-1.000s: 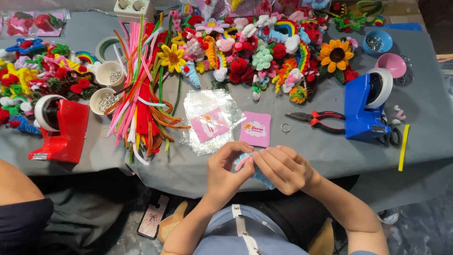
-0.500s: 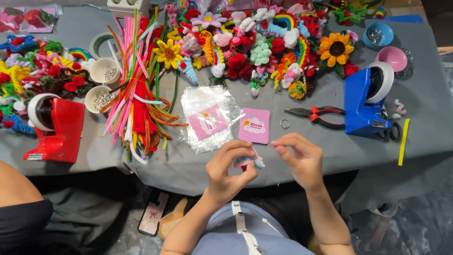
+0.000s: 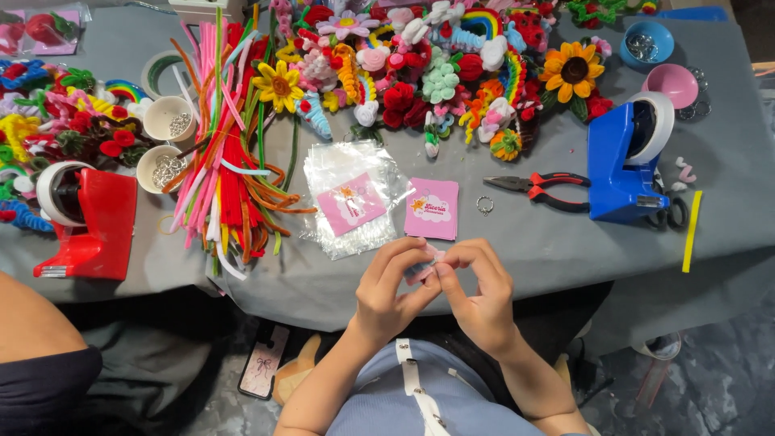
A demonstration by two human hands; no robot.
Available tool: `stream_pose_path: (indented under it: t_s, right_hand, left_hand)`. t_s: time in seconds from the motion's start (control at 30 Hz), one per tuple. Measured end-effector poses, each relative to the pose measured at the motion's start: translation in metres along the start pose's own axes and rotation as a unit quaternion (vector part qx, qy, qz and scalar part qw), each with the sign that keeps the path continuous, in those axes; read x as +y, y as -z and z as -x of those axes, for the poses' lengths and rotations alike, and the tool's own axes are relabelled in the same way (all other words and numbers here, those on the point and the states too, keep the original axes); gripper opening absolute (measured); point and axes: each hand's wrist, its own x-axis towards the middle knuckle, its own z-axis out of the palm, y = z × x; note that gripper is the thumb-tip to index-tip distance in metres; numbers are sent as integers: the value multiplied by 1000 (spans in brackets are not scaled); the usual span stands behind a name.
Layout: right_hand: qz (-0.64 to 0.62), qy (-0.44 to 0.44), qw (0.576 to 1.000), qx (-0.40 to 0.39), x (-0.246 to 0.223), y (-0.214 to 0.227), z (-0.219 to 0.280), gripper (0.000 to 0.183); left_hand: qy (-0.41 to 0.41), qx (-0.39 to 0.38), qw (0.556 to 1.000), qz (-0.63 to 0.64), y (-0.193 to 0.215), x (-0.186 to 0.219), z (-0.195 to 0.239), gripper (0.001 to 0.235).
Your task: Assembling decorative keyrings by attaching metal rings to felt shapes using pliers and packaging them in plastic bags.
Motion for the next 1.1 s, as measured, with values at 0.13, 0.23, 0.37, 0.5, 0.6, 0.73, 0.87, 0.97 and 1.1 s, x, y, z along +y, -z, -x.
stream_pose_path:
  t_s: [0.13,0.23,0.37,0.5,0.6,0.73,0.87,0.97,1.1]
  right_hand:
    - [13,17,999,26,8,-3,-4,6]
    - [56,17,995,76,28,11,-17,3]
    - [202,-91,973,69,85,43,-24,11]
    - [239,-175,955,2,104,43,-26,14]
    - [245,-195,949,-27,110,43,-25,19]
    - [289,-156,940,-94,122,51,-30,18]
    - [408,-23,898,-164,152,58,-35,3]
    - [332,-7,931,-149,133,53,-46,9]
    - [110,-87,976,-164,81,50,-57,4]
  left_hand:
    - [-23,5,1000,-15,1,-7,4,18]
    - [-42,6,999,-23,5,-10,6,18]
    - [-74,15,997,-15,10,-15,8,19]
    - [-96,14,995,-13,13,-18,6,21]
    - [-104,17,994,-16,15,-23,7,21]
    - [-93,14,996,-15,18,-27,10,22]
    - [-86,3,996,-12,19,-24,10,20]
    - [-65,-3,998,-8,20,-22,11,23]
    - [-57,-2,998,-2,13,-18,8,23]
